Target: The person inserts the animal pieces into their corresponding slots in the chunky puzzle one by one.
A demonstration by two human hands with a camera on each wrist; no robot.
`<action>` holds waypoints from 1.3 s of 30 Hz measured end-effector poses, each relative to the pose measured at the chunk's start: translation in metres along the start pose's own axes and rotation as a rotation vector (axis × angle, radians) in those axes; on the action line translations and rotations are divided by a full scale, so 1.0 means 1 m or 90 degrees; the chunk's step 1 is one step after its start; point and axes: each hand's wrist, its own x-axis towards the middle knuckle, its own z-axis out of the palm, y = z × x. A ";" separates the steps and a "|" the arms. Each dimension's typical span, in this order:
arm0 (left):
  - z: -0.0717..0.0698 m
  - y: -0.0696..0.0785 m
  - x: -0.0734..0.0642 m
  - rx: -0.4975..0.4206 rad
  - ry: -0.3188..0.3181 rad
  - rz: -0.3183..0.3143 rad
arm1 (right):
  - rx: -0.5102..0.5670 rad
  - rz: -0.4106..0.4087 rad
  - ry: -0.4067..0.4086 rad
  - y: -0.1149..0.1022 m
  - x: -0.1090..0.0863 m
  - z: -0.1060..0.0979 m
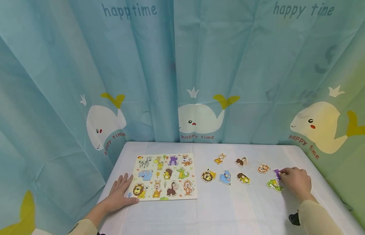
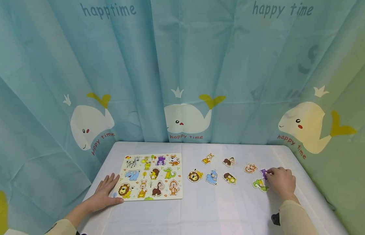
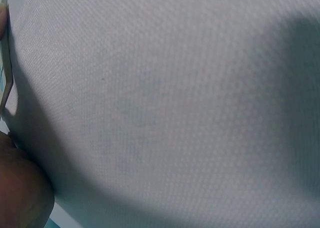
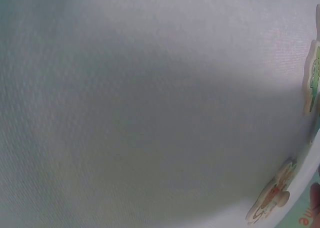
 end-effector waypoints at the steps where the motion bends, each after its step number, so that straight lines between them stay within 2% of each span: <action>1: 0.000 0.000 0.000 0.000 0.000 0.000 | 0.000 0.000 -0.002 0.000 0.000 -0.001; 13: 0.000 0.003 -0.001 -0.001 0.003 -0.002 | -0.003 0.000 0.006 0.001 -0.001 0.000; 17: 0.000 0.003 -0.001 -0.001 0.003 0.003 | 0.008 0.009 0.044 -0.003 -0.001 0.000; 22: 0.000 0.003 -0.001 0.001 0.004 0.003 | 0.006 -0.033 0.096 -0.015 0.003 0.001; 27: -0.001 0.002 -0.001 0.000 0.004 0.002 | 0.028 -0.084 0.113 -0.039 0.007 0.003; 39: 0.001 -0.001 0.000 -0.001 0.003 0.007 | 0.035 -0.191 0.138 -0.120 0.015 0.012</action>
